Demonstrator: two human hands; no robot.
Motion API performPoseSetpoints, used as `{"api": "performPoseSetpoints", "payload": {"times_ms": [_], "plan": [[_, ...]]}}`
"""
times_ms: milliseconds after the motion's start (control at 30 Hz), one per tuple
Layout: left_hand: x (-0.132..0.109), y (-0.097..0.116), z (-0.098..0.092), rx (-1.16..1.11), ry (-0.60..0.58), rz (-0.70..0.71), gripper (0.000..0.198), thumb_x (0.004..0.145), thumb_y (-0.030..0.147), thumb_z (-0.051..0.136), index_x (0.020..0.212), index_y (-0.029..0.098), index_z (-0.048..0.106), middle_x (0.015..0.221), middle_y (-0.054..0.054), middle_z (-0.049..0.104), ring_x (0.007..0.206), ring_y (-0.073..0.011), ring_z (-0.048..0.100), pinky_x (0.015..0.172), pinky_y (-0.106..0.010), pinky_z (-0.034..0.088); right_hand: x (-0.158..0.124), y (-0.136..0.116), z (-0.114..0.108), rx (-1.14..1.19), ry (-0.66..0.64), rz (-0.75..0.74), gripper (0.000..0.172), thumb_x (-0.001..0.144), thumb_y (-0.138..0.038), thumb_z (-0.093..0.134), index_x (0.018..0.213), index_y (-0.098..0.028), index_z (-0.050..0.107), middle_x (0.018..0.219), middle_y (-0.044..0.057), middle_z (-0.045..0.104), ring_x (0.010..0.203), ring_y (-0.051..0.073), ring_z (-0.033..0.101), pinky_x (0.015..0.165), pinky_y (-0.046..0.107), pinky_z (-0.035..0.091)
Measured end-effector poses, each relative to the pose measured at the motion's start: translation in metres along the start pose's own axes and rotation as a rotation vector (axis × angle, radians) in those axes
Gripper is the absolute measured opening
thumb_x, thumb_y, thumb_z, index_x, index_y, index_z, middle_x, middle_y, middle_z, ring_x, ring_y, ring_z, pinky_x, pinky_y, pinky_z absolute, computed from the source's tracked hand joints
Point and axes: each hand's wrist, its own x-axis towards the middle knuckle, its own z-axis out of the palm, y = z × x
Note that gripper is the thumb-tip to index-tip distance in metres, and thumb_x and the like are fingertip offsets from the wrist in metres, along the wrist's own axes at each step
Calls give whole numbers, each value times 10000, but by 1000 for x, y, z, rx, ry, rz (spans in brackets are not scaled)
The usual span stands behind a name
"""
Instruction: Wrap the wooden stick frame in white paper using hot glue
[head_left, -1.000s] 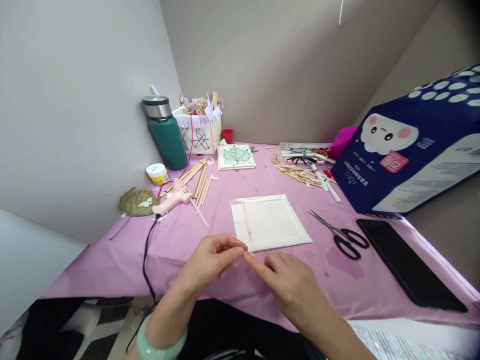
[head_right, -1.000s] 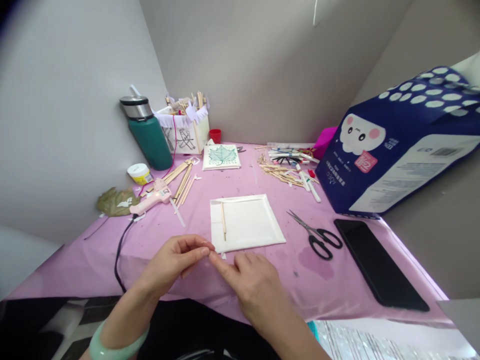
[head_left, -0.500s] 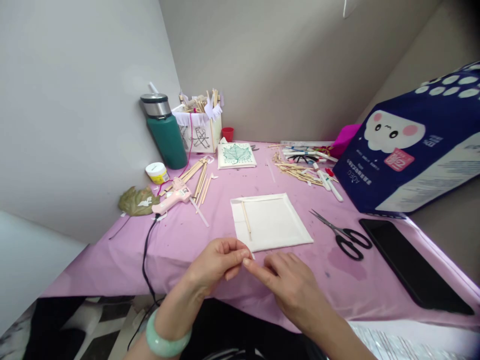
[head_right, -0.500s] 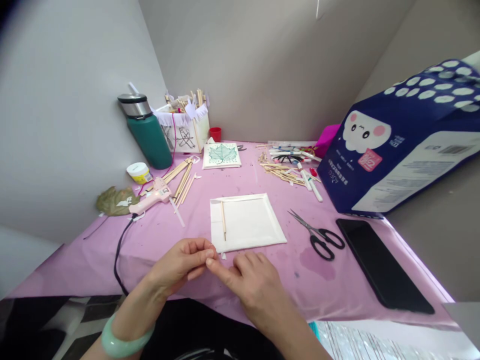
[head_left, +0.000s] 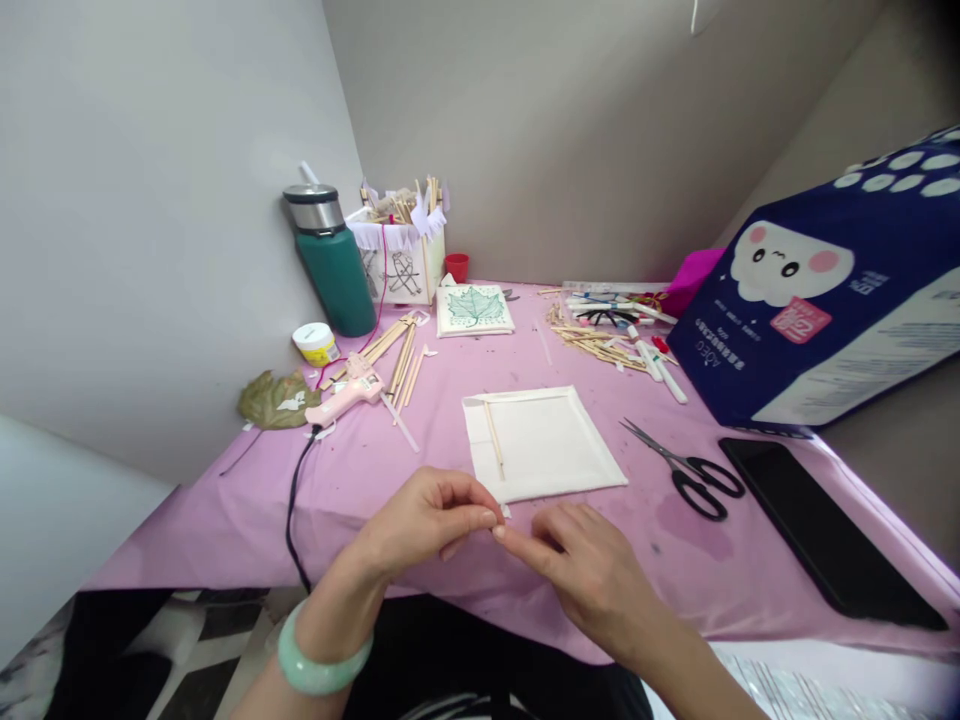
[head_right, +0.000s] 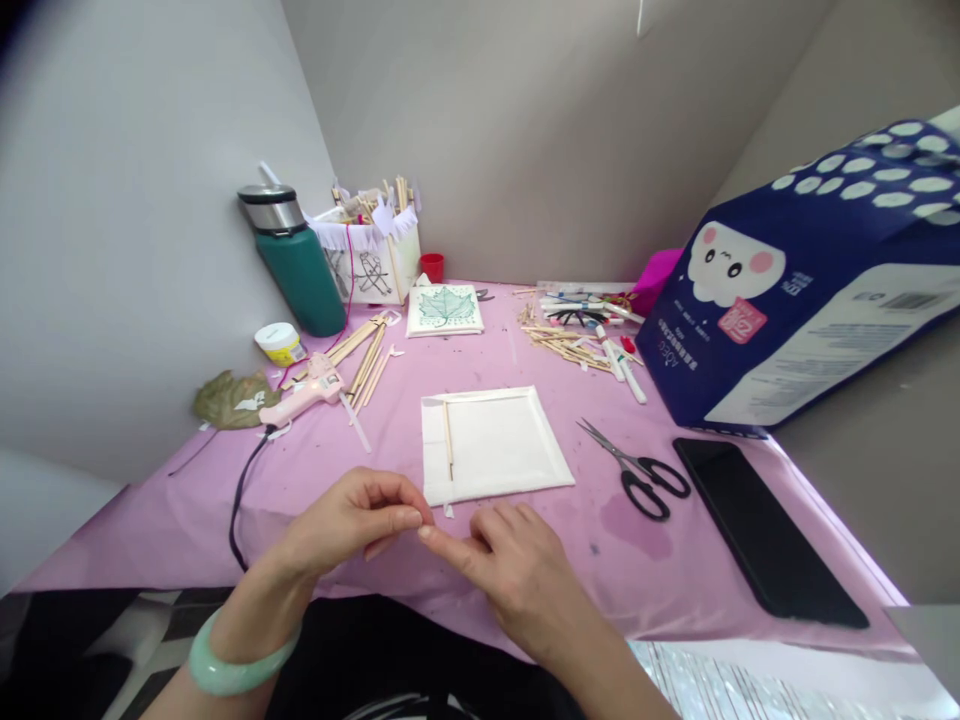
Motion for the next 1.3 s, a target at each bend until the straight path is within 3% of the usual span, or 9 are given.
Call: {"api": "performPoseSetpoints", "payload": {"times_ms": [167,367,600,667,733,833,1033,1167,1300], "plan": [[4,-8,9,-49,-81,17,227,807,368,606,774,144,615,452,72,409,398,-49,324,408,-192,195,2,0,-1,33,5,-10,552,913,-76,420,1363,-395,442,791,1,538,711,133,484,659,278,374],[3,-13,9,-145,-41,44,294,856,404,550,881,119,618,438,77,411,372,-36,319,414,-188,182,-1,3,5,68,35,7,612,896,-54,417,1425,-354,349,827,21,545,732,148,477,663,302,387],[5,-8,9,-198,-14,77,278,788,402,639,805,154,514,727,11,594,424,-21,344,413,-181,216,6,-2,-6,219,18,68,547,898,-48,366,1386,-290,421,898,51,572,802,158,517,690,304,441],[6,-7,5,-142,113,107,269,823,410,586,798,158,497,731,10,588,431,-29,332,424,-190,212,8,-6,-9,227,32,153,426,912,-94,403,1291,-245,527,922,64,581,824,165,530,706,303,443],[6,-7,-1,5,343,160,246,851,390,542,762,165,498,676,26,541,487,-59,376,471,-198,264,10,-13,-8,144,64,254,262,912,-153,474,1111,-215,634,885,63,588,811,175,536,713,309,428],[2,-7,-11,284,582,216,293,887,374,470,669,181,500,603,27,490,594,-115,458,578,-225,331,15,-23,3,-26,154,343,129,901,-239,543,923,-182,657,774,53,582,749,183,532,700,319,393],[-10,-16,-3,591,335,146,225,854,339,526,698,189,586,636,3,597,615,-145,520,583,-246,321,34,-43,30,-74,199,323,192,924,-203,476,782,-184,604,675,37,527,656,176,485,633,311,345],[-14,-15,17,421,350,167,235,915,363,438,814,195,568,732,-10,619,688,-152,545,632,-246,361,48,-49,30,231,198,333,201,921,-144,432,761,-180,548,697,29,517,651,155,483,592,277,378],[-7,-15,24,226,433,245,304,951,377,344,781,197,519,690,11,541,657,-135,498,627,-239,378,63,-53,18,523,269,380,198,937,-150,404,965,-182,597,837,55,577,764,153,559,668,265,472]]}}
